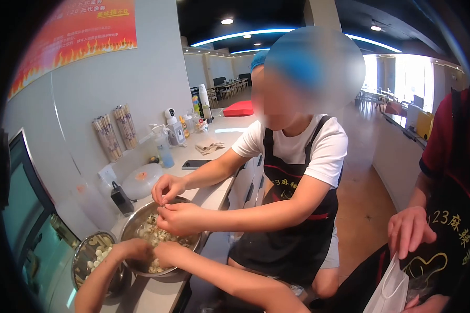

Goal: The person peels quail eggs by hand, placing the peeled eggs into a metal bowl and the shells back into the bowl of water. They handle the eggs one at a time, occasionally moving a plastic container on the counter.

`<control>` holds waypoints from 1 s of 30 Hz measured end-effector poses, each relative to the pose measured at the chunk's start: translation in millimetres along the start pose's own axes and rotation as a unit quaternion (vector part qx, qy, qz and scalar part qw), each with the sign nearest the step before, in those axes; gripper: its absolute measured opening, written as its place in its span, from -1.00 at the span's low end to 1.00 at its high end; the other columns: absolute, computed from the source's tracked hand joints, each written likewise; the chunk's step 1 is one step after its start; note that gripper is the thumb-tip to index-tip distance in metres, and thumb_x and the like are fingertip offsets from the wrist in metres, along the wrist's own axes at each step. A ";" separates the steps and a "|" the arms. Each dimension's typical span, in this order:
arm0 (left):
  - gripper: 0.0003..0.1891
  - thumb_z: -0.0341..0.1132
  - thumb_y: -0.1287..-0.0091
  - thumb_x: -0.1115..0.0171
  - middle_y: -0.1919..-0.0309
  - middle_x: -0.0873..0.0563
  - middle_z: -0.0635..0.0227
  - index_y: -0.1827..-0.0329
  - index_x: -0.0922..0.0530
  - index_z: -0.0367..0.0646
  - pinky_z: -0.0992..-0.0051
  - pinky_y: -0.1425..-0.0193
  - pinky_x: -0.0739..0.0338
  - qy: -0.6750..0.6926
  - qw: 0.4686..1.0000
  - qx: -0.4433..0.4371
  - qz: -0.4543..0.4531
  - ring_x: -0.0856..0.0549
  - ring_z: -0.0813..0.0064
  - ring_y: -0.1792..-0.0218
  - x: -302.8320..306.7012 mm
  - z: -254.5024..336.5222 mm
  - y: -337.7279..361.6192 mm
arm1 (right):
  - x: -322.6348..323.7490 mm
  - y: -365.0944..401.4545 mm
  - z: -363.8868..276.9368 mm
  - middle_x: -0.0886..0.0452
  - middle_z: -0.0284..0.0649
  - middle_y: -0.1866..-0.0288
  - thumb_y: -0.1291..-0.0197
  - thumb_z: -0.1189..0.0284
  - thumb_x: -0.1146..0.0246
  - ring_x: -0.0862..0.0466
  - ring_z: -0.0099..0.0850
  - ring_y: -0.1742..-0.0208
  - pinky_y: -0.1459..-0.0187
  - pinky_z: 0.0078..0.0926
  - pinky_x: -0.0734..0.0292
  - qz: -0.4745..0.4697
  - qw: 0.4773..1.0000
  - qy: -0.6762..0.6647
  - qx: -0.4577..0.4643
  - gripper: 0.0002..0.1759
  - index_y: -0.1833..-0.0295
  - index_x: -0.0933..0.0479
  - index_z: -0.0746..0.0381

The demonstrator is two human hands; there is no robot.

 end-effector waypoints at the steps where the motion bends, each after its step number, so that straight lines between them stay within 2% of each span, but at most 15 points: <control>1: -0.75 -0.26 0.03 -0.07 0.46 -0.62 0.06 0.40 -0.59 -0.23 0.32 0.24 -0.48 -0.018 0.999 -0.001 0.031 -0.62 0.18 0.36 -6.5 -8.1 -9.6 | -1.0 -0.9 1.3 -0.56 0.07 0.43 0.19 0.51 -0.09 -0.60 -0.09 0.31 0.29 -0.22 -0.50 0.006 1.000 -0.008 -0.005 -0.80 0.44 -0.54 0.40; 5: -0.73 -0.21 0.01 -0.06 0.48 -0.63 0.08 0.41 -0.60 -0.22 0.33 0.26 -0.49 0.008 1.000 0.021 -0.017 -0.63 0.19 0.38 -15.9 -7.2 -25.1 | -0.3 -1.4 2.9 -0.56 0.07 0.42 0.14 0.48 -0.08 -0.60 -0.09 0.32 0.25 -0.22 -0.49 -0.009 1.000 0.002 -0.005 -0.78 0.41 -0.53 0.41; 7: -0.70 -0.17 0.00 -0.05 0.51 -0.63 0.08 0.45 -0.60 -0.25 0.35 0.26 -0.49 0.095 0.984 0.045 -0.145 -0.64 0.22 0.39 -22.5 -2.3 -22.3 | -5.7 -3.8 6.3 -0.56 0.07 0.42 0.13 0.47 -0.07 -0.60 -0.08 0.32 0.25 -0.22 -0.49 -0.007 1.000 -0.005 -0.002 -0.77 0.39 -0.53 0.41; 8: -0.70 -0.17 0.00 -0.05 0.51 -0.63 0.08 0.45 -0.60 -0.25 0.35 0.26 -0.49 0.098 0.984 0.048 -0.143 -0.64 0.22 0.39 -19.6 2.1 -19.2 | -6.9 -5.0 8.0 -0.56 0.07 0.42 0.12 0.46 -0.07 -0.60 -0.08 0.32 0.25 -0.21 -0.49 -0.003 1.000 -0.013 -0.005 -0.76 0.38 -0.52 0.41; 10: -0.67 -0.15 -0.01 -0.04 0.50 -0.64 0.08 0.46 -0.59 -0.28 0.34 0.24 -0.50 0.029 0.995 0.067 -0.071 -0.65 0.22 0.39 -5.7 10.3 -8.3 | -6.5 -5.4 8.1 -0.56 0.07 0.42 0.11 0.45 -0.07 -0.60 -0.08 0.33 0.25 -0.20 -0.48 -0.005 1.000 -0.019 -0.004 -0.75 0.37 -0.52 0.41; 14: -0.69 -0.19 0.01 -0.07 0.47 -0.64 0.08 0.43 -0.58 -0.30 0.31 0.20 -0.49 0.011 0.997 0.071 -0.032 -0.64 0.21 0.36 -16.1 -0.3 -18.2 | -11.7 -7.9 11.2 -0.56 0.07 0.42 0.10 0.43 -0.07 -0.59 -0.07 0.33 0.27 -0.19 -0.48 -0.028 0.999 -0.023 -0.014 -0.74 0.35 -0.51 0.40; 16: -0.72 -0.24 0.04 -0.11 0.43 -0.63 0.06 0.40 -0.57 -0.31 0.30 0.15 -0.49 -0.018 0.997 -0.039 0.062 -0.63 0.18 0.31 -13.3 3.7 -13.7 | -6.6 -5.5 6.9 -0.57 0.06 0.41 0.10 0.43 -0.07 -0.59 -0.07 0.33 0.27 -0.19 -0.48 -0.035 0.999 -0.024 -0.016 -0.75 0.35 -0.52 0.39; 17: -0.74 -0.29 0.07 -0.13 0.42 -0.62 0.00 0.41 -0.56 -0.34 0.31 0.13 -0.49 -0.002 0.999 -0.043 0.006 -0.62 0.13 0.27 -15.5 3.7 -12.4 | -3.4 -3.4 5.1 -0.57 0.06 0.41 0.09 0.42 -0.07 -0.59 -0.07 0.33 0.26 -0.19 -0.48 -0.041 0.999 -0.020 -0.022 -0.74 0.34 -0.52 0.38; 21: -0.75 -0.29 0.06 -0.12 0.42 -0.62 -0.02 0.42 -0.58 -0.30 0.31 0.13 -0.50 0.011 0.997 -0.052 -0.053 -0.62 0.12 0.27 -6.2 17.5 -3.9 | 0.5 -2.3 3.2 -0.56 0.06 0.39 0.06 0.39 -0.05 -0.59 -0.08 0.31 0.24 -0.19 -0.48 -0.068 0.997 -0.013 -0.031 -0.72 0.30 -0.50 0.37; 23: -0.76 -0.29 0.06 -0.11 0.40 -0.63 0.00 0.40 -0.59 -0.26 0.31 0.15 -0.51 -0.027 0.995 0.092 0.037 -0.63 0.16 0.27 0.2 14.7 -4.6 | -4.7 -3.9 6.0 -0.56 0.07 0.38 0.05 0.39 -0.05 -0.59 -0.08 0.30 0.24 -0.19 -0.48 -0.061 0.998 -0.009 -0.033 -0.71 0.27 -0.49 0.37; 26: -0.76 -0.29 0.06 -0.10 0.39 -0.64 0.04 0.39 -0.60 -0.23 0.31 0.17 -0.52 -0.009 0.991 0.094 0.095 -0.64 0.18 0.27 4.4 17.6 -3.8 | -0.2 -4.5 7.4 -0.56 0.07 0.37 0.04 0.38 -0.04 -0.59 -0.07 0.28 0.23 -0.18 -0.47 -0.060 0.997 -0.003 -0.040 -0.69 0.23 -0.47 0.37; 28: -0.76 -0.29 0.05 -0.10 0.40 -0.64 0.07 0.39 -0.60 -0.23 0.32 0.17 -0.52 -0.009 0.994 0.081 0.068 -0.64 0.18 0.29 -13.6 4.7 -15.9 | -5.0 -0.7 5.7 -0.56 0.08 0.37 0.04 0.38 -0.04 -0.59 -0.07 0.27 0.22 -0.17 -0.47 -0.076 0.996 -0.011 -0.046 -0.69 0.22 -0.46 0.37; 30: -0.76 -0.28 0.05 -0.11 0.38 -0.64 0.09 0.38 -0.60 -0.22 0.33 0.17 -0.52 0.019 0.997 -0.066 0.019 -0.65 0.20 0.29 -19.7 4.7 -21.4 | -2.7 -2.1 8.2 -0.56 0.09 0.36 0.03 0.38 -0.03 -0.59 -0.07 0.26 0.21 -0.15 -0.46 -0.063 0.997 -0.017 -0.042 -0.70 0.23 -0.46 0.37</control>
Point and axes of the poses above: each hand's wrist, its own y-axis away from the middle knuckle, its own x-axis out of the back of the hand, z = x × y, the point moved 4 cm from there along -y, towards the middle knuckle
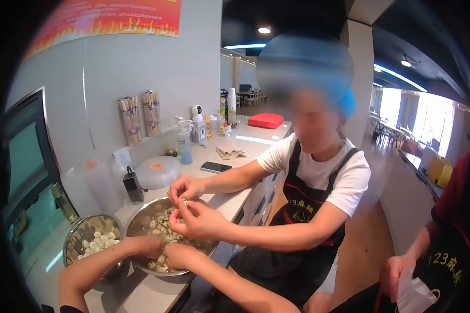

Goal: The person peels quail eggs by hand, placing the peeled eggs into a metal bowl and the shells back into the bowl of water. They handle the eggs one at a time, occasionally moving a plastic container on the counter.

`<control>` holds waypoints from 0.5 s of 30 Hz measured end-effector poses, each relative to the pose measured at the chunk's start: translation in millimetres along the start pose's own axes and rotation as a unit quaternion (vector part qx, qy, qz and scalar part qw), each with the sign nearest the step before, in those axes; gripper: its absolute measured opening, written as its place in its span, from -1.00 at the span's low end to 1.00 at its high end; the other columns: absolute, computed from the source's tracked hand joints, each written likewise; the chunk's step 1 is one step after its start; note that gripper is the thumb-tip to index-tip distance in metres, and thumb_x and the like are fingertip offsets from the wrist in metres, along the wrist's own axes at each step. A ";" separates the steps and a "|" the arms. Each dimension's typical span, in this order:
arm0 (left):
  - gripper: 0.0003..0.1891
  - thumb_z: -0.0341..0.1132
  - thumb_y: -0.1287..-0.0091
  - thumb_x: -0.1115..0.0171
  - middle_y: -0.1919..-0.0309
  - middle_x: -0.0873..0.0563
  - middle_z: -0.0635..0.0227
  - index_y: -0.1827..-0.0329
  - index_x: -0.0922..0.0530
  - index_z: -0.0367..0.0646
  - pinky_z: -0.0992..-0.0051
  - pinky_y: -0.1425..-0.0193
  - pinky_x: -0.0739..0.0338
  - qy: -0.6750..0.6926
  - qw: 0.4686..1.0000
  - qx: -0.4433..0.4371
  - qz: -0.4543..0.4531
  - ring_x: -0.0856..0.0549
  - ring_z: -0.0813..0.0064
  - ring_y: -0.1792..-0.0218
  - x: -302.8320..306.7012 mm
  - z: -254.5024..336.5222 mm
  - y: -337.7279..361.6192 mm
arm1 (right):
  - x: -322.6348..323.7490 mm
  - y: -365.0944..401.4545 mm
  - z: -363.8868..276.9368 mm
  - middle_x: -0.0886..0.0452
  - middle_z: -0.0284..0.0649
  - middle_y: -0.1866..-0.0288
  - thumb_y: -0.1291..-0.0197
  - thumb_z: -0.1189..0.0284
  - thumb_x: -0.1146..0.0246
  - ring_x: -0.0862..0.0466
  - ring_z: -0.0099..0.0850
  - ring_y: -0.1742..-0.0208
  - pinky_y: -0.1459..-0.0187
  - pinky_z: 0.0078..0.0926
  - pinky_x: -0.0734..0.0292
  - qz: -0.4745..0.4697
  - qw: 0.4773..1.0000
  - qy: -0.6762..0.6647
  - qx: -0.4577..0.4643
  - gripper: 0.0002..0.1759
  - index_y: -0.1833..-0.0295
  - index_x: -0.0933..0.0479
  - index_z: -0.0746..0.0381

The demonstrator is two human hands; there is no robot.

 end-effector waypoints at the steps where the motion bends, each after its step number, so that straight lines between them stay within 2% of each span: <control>1: -0.76 -0.28 0.05 -0.11 0.38 -0.64 0.09 0.38 -0.60 -0.22 0.33 0.17 -0.52 0.006 1.000 0.006 0.006 -0.65 0.20 0.29 1.6 -3.6 1.2 | 1.2 -0.1 -0.8 -0.55 0.08 0.36 0.01 0.36 -0.04 -0.59 -0.06 0.28 0.21 -0.14 -0.46 -0.004 1.000 -0.003 0.002 -0.71 0.26 -0.45 0.37; 3: -0.75 -0.27 0.05 -0.10 0.35 -0.64 0.11 0.36 -0.60 -0.20 0.34 0.17 -0.52 -0.025 0.996 0.023 -0.079 -0.64 0.22 0.26 1.2 -6.3 5.3 | -1.6 -1.4 -1.1 -0.55 0.08 0.37 0.00 0.35 -0.04 -0.59 -0.06 0.29 0.22 -0.14 -0.46 -0.003 1.000 -0.001 0.008 -0.71 0.27 -0.45 0.37; 4: -0.75 -0.27 0.05 -0.10 0.35 -0.64 0.11 0.36 -0.60 -0.20 0.34 0.17 -0.52 -0.025 0.996 0.022 -0.085 -0.64 0.22 0.26 7.8 0.5 9.7 | -0.8 -1.3 -0.9 -0.55 0.08 0.37 -0.01 0.34 -0.05 -0.58 -0.05 0.29 0.22 -0.13 -0.46 0.005 1.000 0.001 0.010 -0.71 0.28 -0.45 0.37; 6: -0.73 -0.25 0.04 -0.09 0.33 -0.64 0.11 0.34 -0.60 -0.20 0.35 0.17 -0.52 -0.047 0.987 0.155 -0.003 -0.64 0.22 0.23 25.0 7.0 22.3 | -1.3 -0.3 -2.9 -0.55 0.09 0.39 -0.01 0.32 -0.06 -0.58 -0.04 0.30 0.23 -0.12 -0.45 -0.006 1.000 -0.009 0.016 -0.70 0.28 -0.44 0.37; 7: -0.70 -0.23 0.05 -0.10 0.37 -0.63 0.06 0.32 -0.60 -0.21 0.32 0.18 -0.49 -0.038 0.985 0.164 0.019 -0.63 0.14 0.29 22.6 2.8 18.2 | 0.0 0.1 -4.0 -0.55 0.12 0.40 0.03 0.37 -0.07 -0.58 -0.04 0.31 0.22 -0.15 -0.46 0.015 1.000 -0.014 0.017 -0.72 0.34 -0.48 0.40; 8: -0.70 -0.23 0.05 -0.10 0.37 -0.63 0.06 0.32 -0.60 -0.21 0.32 0.18 -0.49 -0.038 0.986 0.163 0.016 -0.63 0.14 0.29 21.1 4.1 18.3 | 1.4 1.2 -4.6 -0.55 0.15 0.42 0.07 0.42 -0.08 -0.59 -0.03 0.31 0.21 -0.19 -0.47 0.037 0.999 -0.016 0.017 -0.74 0.39 -0.53 0.43; 11: -0.71 -0.25 0.04 -0.08 0.36 -0.63 0.04 0.33 -0.60 -0.23 0.31 0.19 -0.49 -0.024 0.993 0.116 -0.020 -0.63 0.13 0.29 15.1 4.7 9.3 | 3.9 3.9 -6.3 -0.55 0.15 0.42 0.04 0.41 -0.08 -0.59 -0.03 0.31 0.21 -0.19 -0.47 0.050 0.998 -0.019 0.016 -0.73 0.38 -0.52 0.43; 13: -0.73 -0.28 0.05 -0.08 0.38 -0.63 0.03 0.36 -0.60 -0.25 0.31 0.20 -0.49 0.068 0.997 -0.007 -0.027 -0.62 0.12 0.30 -1.6 -1.5 -1.0 | 8.1 6.3 -7.9 -0.55 0.15 0.42 0.01 0.39 -0.06 -0.59 -0.02 0.32 0.22 -0.18 -0.47 0.045 0.999 -0.019 0.008 -0.72 0.37 -0.52 0.42; 15: -0.74 -0.29 0.05 -0.07 0.39 -0.63 0.02 0.38 -0.60 -0.26 0.31 0.20 -0.48 0.041 0.999 -0.004 -0.026 -0.62 0.11 0.30 -2.3 -9.4 -2.6 | 5.5 2.2 -4.0 -0.54 0.11 0.43 0.00 0.36 -0.06 -0.58 -0.03 0.33 0.25 -0.16 -0.47 0.023 1.000 -0.008 0.014 -0.72 0.32 -0.48 0.39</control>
Point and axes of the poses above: each hand's wrist, its own y-axis away from the middle knuckle, its own x-axis out of the back of the hand, z = x × y, the point moved 4 cm from there along -y, towards the middle knuckle
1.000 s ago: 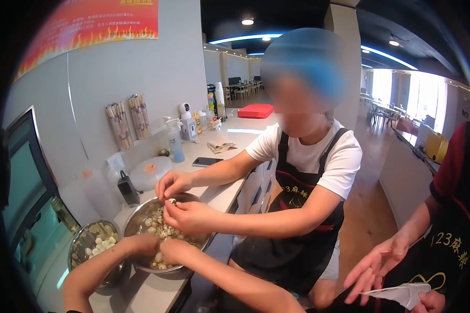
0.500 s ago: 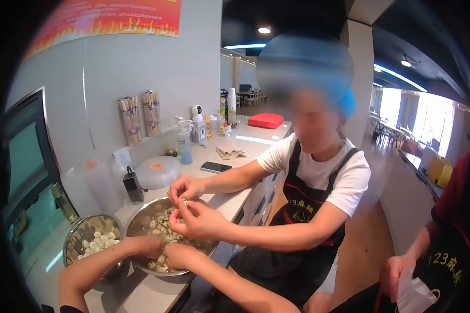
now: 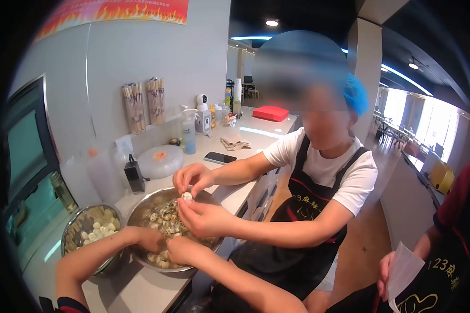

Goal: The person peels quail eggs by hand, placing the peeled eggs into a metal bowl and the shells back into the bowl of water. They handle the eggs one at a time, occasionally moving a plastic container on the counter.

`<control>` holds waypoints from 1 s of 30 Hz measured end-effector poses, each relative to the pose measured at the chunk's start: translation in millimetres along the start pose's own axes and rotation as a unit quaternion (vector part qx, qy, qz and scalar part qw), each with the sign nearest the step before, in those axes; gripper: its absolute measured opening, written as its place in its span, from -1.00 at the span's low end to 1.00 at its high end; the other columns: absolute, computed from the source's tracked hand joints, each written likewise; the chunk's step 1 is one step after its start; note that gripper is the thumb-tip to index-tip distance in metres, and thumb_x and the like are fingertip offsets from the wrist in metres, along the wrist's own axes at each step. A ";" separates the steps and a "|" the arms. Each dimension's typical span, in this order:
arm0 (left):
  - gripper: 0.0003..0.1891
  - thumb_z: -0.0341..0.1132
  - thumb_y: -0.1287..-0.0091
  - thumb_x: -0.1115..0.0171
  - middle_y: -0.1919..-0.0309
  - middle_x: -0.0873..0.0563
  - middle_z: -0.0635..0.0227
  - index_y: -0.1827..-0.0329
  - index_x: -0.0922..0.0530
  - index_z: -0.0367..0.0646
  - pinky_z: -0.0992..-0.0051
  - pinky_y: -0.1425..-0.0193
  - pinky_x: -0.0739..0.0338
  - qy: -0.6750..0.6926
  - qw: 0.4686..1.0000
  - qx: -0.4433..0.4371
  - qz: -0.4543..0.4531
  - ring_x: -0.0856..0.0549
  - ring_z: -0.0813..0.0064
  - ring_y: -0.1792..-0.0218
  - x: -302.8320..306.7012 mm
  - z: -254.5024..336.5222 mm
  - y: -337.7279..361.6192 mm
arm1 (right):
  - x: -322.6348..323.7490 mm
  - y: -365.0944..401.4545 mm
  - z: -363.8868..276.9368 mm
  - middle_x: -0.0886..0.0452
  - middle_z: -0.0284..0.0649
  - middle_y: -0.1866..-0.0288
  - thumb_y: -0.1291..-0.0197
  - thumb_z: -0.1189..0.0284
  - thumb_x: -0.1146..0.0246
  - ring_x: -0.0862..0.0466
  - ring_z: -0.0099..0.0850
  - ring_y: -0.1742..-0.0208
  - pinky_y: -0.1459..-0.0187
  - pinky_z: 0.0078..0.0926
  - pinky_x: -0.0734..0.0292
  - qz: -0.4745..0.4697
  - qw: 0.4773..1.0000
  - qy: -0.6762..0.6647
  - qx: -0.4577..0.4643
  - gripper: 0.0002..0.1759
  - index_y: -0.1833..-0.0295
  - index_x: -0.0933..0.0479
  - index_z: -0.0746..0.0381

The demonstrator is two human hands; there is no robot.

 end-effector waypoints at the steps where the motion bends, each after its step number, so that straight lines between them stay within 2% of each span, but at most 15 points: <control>1: -0.74 -0.30 0.05 -0.05 0.40 -0.62 0.00 0.40 -0.59 -0.28 0.31 0.21 -0.48 -0.031 1.000 0.004 -0.002 -0.62 0.10 0.30 1.4 -2.5 2.0 | -2.7 -1.4 -0.1 -0.54 0.07 0.44 -0.02 0.33 -0.05 -0.58 -0.04 0.34 0.28 -0.14 -0.46 -0.018 1.000 0.008 0.006 -0.71 0.27 -0.44 0.35; 2: -0.74 -0.27 0.05 -0.05 0.43 -0.62 -0.01 0.43 -0.59 -0.28 0.30 0.21 -0.48 -0.051 0.998 0.014 0.036 -0.61 0.08 0.32 5.1 -2.3 4.7 | -3.3 -1.9 0.0 -0.54 0.07 0.44 -0.01 0.32 -0.06 -0.58 -0.05 0.34 0.28 -0.14 -0.46 -0.019 1.000 0.013 0.004 -0.71 0.27 -0.44 0.35; 3: -0.74 -0.27 0.05 -0.05 0.43 -0.62 -0.01 0.43 -0.59 -0.28 0.30 0.21 -0.48 -0.046 0.998 0.015 0.032 -0.61 0.08 0.32 11.3 7.5 10.3 | -3.2 -1.3 0.1 -0.55 0.06 0.44 -0.01 0.32 -0.06 -0.58 -0.05 0.34 0.28 -0.14 -0.46 -0.020 1.000 0.017 0.000 -0.71 0.27 -0.44 0.34; 4: -0.71 -0.24 0.06 -0.07 0.42 -0.63 0.02 0.41 -0.59 -0.27 0.32 0.21 -0.49 -0.061 0.996 0.059 0.021 -0.62 0.12 0.31 20.9 19.3 18.1 | 0.7 1.9 -3.0 -0.55 0.13 0.42 0.08 0.39 -0.09 -0.59 -0.03 0.31 0.22 -0.18 -0.47 0.010 1.000 -0.011 -0.005 -0.73 0.36 -0.52 0.41; 5: -0.69 -0.20 0.06 -0.09 0.41 -0.63 0.05 0.39 -0.60 -0.27 0.33 0.21 -0.50 -0.078 0.992 0.103 0.011 -0.63 0.16 0.30 24.9 23.5 22.9 | -0.7 2.1 -2.9 -0.55 0.13 0.42 0.08 0.39 -0.09 -0.59 -0.03 0.31 0.22 -0.18 -0.47 0.007 1.000 -0.014 -0.006 -0.73 0.36 -0.52 0.41; 9: -0.72 -0.21 0.06 -0.11 0.42 -0.64 0.09 0.40 -0.61 -0.24 0.32 0.22 -0.51 -0.023 0.998 0.059 -0.006 -0.64 0.18 0.31 14.6 22.0 15.3 | 0.6 2.4 -5.1 -0.57 0.07 0.38 0.10 0.34 -0.14 -0.59 -0.06 0.28 0.21 -0.20 -0.47 -0.024 1.000 0.016 0.009 -0.68 0.31 -0.51 0.39; 14: -0.74 -0.26 0.05 -0.12 0.41 -0.64 0.09 0.38 -0.61 -0.23 0.33 0.21 -0.50 -0.056 0.996 0.071 0.017 -0.63 0.18 0.29 17.0 15.8 15.6 | 1.0 3.1 -7.1 -0.57 0.06 0.38 0.12 0.32 -0.19 -0.59 -0.08 0.28 0.20 -0.23 -0.47 -0.052 0.998 0.010 0.017 -0.61 0.19 -0.48 0.37; 16: -0.75 -0.27 0.05 -0.12 0.38 -0.64 0.11 0.36 -0.61 -0.20 0.33 0.20 -0.51 -0.064 0.995 0.070 -0.013 -0.63 0.20 0.27 22.6 24.0 21.8 | -2.0 2.1 -5.2 -0.57 0.06 0.38 0.11 0.31 -0.19 -0.59 -0.08 0.28 0.19 -0.24 -0.47 -0.044 0.999 0.012 0.019 -0.62 0.21 -0.49 0.38; 21: -0.73 -0.26 0.06 -0.13 0.34 -0.65 0.14 0.32 -0.61 -0.19 0.35 0.17 -0.50 -0.087 0.992 0.089 -0.007 -0.63 0.22 0.24 17.5 19.6 15.9 | -1.4 2.3 -5.6 -0.57 0.07 0.38 0.09 0.30 -0.17 -0.58 -0.08 0.29 0.19 -0.23 -0.46 -0.040 0.999 0.019 0.007 -0.65 0.28 -0.51 0.39; 23: -0.72 -0.26 0.06 -0.13 0.32 -0.65 0.14 0.31 -0.61 -0.19 0.35 0.17 -0.50 -0.092 0.990 0.102 0.004 -0.63 0.22 0.23 16.9 12.7 13.1 | -3.1 1.8 -4.0 -0.54 0.04 0.43 0.03 0.24 -0.15 -0.57 -0.07 0.31 0.23 -0.17 -0.44 -0.049 0.998 0.022 0.023 -0.63 0.24 -0.42 0.35; 26: -0.72 -0.25 0.06 -0.14 0.33 -0.64 0.12 0.31 -0.61 -0.19 0.35 0.15 -0.50 -0.082 0.996 0.046 -0.009 -0.63 0.21 0.23 13.6 6.2 5.3 | -5.6 0.6 -2.7 -0.54 0.03 0.44 0.02 0.24 -0.14 -0.57 -0.07 0.32 0.25 -0.17 -0.44 -0.051 0.998 0.029 0.021 -0.64 0.26 -0.43 0.35; 28: -0.72 -0.24 0.06 -0.14 0.34 -0.64 0.09 0.32 -0.60 -0.20 0.34 0.14 -0.50 -0.035 0.996 0.043 -0.070 -0.62 0.20 0.23 10.0 7.5 4.7 | -5.4 0.2 -2.1 -0.54 0.03 0.43 0.01 0.24 -0.14 -0.57 -0.07 0.32 0.25 -0.16 -0.44 -0.047 0.998 0.028 0.021 -0.64 0.27 -0.43 0.35; 30: -0.72 -0.25 0.07 -0.14 0.35 -0.64 0.08 0.31 -0.60 -0.20 0.33 0.15 -0.50 -0.048 0.997 0.056 -0.035 -0.62 0.19 0.24 10.7 2.1 4.8 | -6.7 -0.2 -1.8 -0.55 0.03 0.43 0.00 0.25 -0.13 -0.57 -0.07 0.32 0.25 -0.17 -0.44 -0.037 0.999 0.026 0.025 -0.65 0.28 -0.44 0.35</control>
Point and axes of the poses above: each hand's wrist, its own y-axis away from the middle knuckle, its own x-axis out of the back of the hand, z = x × y, the point moved 4 cm from there along -y, towards the middle knuckle
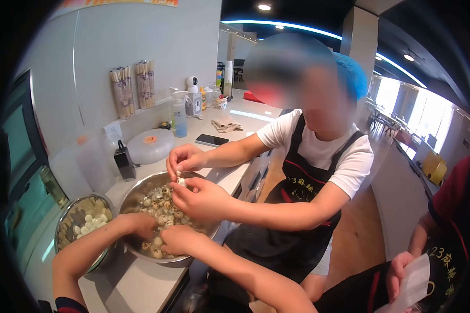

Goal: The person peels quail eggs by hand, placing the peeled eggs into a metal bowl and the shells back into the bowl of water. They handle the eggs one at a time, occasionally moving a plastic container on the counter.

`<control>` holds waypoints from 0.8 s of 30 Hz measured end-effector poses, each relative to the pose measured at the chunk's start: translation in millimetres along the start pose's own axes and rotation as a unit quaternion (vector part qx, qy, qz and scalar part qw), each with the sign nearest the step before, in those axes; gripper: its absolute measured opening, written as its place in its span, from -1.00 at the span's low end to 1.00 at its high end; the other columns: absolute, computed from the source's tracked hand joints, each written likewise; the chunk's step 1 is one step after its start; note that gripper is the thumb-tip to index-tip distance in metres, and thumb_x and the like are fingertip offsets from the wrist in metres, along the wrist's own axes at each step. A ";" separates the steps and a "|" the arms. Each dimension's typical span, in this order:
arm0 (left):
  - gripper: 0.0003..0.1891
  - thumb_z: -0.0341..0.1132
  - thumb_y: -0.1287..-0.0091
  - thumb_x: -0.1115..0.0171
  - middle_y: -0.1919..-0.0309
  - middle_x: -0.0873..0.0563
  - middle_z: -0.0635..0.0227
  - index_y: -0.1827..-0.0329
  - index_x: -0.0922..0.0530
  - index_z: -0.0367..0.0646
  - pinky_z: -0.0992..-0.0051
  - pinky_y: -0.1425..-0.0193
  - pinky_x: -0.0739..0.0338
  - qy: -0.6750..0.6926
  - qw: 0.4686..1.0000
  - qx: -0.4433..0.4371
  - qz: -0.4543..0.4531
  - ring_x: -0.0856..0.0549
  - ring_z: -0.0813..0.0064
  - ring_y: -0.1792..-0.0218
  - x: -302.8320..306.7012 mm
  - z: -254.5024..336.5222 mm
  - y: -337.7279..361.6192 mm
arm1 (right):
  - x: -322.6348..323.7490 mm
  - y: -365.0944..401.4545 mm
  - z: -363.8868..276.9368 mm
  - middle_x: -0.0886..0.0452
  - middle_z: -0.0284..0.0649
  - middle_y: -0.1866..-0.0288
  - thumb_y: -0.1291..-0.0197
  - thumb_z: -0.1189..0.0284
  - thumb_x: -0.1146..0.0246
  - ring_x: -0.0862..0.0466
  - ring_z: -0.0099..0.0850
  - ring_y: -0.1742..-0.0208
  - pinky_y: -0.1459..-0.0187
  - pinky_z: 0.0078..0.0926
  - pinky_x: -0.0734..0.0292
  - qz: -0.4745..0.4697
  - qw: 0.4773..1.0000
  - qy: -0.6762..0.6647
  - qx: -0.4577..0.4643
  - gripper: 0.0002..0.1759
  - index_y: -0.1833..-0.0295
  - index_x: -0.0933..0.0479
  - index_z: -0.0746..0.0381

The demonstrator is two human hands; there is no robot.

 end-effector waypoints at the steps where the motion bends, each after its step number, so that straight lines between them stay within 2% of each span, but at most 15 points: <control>1: -0.71 -0.26 0.07 -0.13 0.36 -0.63 0.07 0.31 -0.60 -0.21 0.32 0.15 -0.50 -0.005 0.999 0.021 0.035 -0.62 0.18 0.25 2.9 -1.4 0.9 | -1.0 -0.1 1.0 -0.55 0.03 0.43 0.00 0.25 -0.13 -0.57 -0.07 0.32 0.25 -0.17 -0.44 0.002 1.000 -0.002 -0.004 -0.65 0.28 -0.44 0.35; 3: -0.71 -0.25 0.08 -0.13 0.36 -0.63 0.06 0.33 -0.60 -0.22 0.33 0.16 -0.49 0.001 0.998 0.043 0.041 -0.62 0.18 0.25 7.1 0.1 2.3 | -2.1 -1.5 1.2 -0.55 0.03 0.42 0.00 0.25 -0.13 -0.57 -0.07 0.32 0.25 -0.17 -0.44 0.004 1.000 -0.004 0.002 -0.65 0.27 -0.44 0.36; 5: -0.71 -0.24 0.09 -0.12 0.37 -0.64 0.06 0.35 -0.60 -0.23 0.33 0.17 -0.49 -0.007 1.000 0.025 -0.013 -0.62 0.18 0.26 2.9 3.8 1.9 | -3.8 -2.9 1.7 -0.55 0.03 0.41 0.01 0.26 -0.13 -0.57 -0.07 0.31 0.24 -0.17 -0.44 -0.001 1.000 -0.009 -0.002 -0.65 0.27 -0.44 0.36; 8: -0.70 -0.22 0.09 -0.13 0.38 -0.64 0.06 0.37 -0.60 -0.24 0.33 0.17 -0.49 0.017 1.000 -0.013 -0.010 -0.63 0.17 0.28 -10.5 -3.3 -11.5 | -0.2 -2.4 0.1 -0.55 0.04 0.40 0.01 0.27 -0.14 -0.57 -0.08 0.30 0.23 -0.17 -0.44 -0.011 1.000 -0.014 -0.011 -0.66 0.27 -0.45 0.36; 12: -0.69 -0.21 0.09 -0.13 0.40 -0.64 0.06 0.36 -0.60 -0.24 0.32 0.19 -0.49 -0.008 1.000 -0.003 0.024 -0.63 0.17 0.30 -6.0 -14.1 -17.5 | 0.3 -0.1 -0.9 -0.55 0.04 0.39 0.01 0.27 -0.13 -0.57 -0.07 0.29 0.22 -0.15 -0.44 -0.012 0.999 -0.026 -0.017 -0.66 0.26 -0.45 0.36; 14: -0.70 -0.21 0.08 -0.13 0.41 -0.64 0.06 0.37 -0.60 -0.24 0.33 0.20 -0.49 0.006 0.999 -0.049 -0.004 -0.63 0.17 0.31 -7.9 -8.4 -15.2 | -0.5 -0.5 0.3 -0.55 0.04 0.39 0.01 0.27 -0.13 -0.57 -0.07 0.29 0.22 -0.15 -0.44 -0.018 0.999 -0.026 -0.021 -0.66 0.24 -0.45 0.35; 19: -0.75 -0.22 0.02 -0.05 0.44 -0.63 0.07 0.44 -0.60 -0.20 0.32 0.20 -0.47 -0.008 1.000 -0.018 -0.010 -0.62 0.15 0.31 -0.7 -3.4 -8.3 | -2.4 -1.7 0.5 -0.55 0.03 0.39 -0.01 0.26 -0.13 -0.57 -0.06 0.29 0.21 -0.15 -0.44 -0.013 1.000 -0.015 -0.012 -0.65 0.22 -0.44 0.35; 21: -0.70 -0.18 0.02 -0.10 0.40 -0.63 0.07 0.35 -0.60 -0.22 0.32 0.18 -0.49 -0.013 0.999 0.037 0.026 -0.63 0.19 0.29 11.0 1.1 -1.1 | -4.0 -2.4 1.0 -0.55 0.03 0.39 -0.01 0.26 -0.13 -0.57 -0.07 0.29 0.21 -0.16 -0.44 -0.011 1.000 -0.018 -0.010 -0.65 0.22 -0.44 0.35; 24: -0.69 -0.16 0.01 -0.09 0.40 -0.63 0.08 0.35 -0.60 -0.21 0.32 0.17 -0.49 -0.043 0.998 0.034 0.016 -0.63 0.18 0.29 5.0 4.8 2.2 | -2.7 -2.6 1.1 -0.55 0.04 0.40 -0.01 0.27 -0.13 -0.57 -0.07 0.30 0.21 -0.16 -0.44 -0.003 1.000 -0.022 -0.001 -0.65 0.22 -0.44 0.35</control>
Point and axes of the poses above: each hand's wrist, its own y-axis away from the middle knuckle, its own x-axis out of the back of the hand, z = x × y, the point moved 4 cm from there along -y, towards the middle knuckle
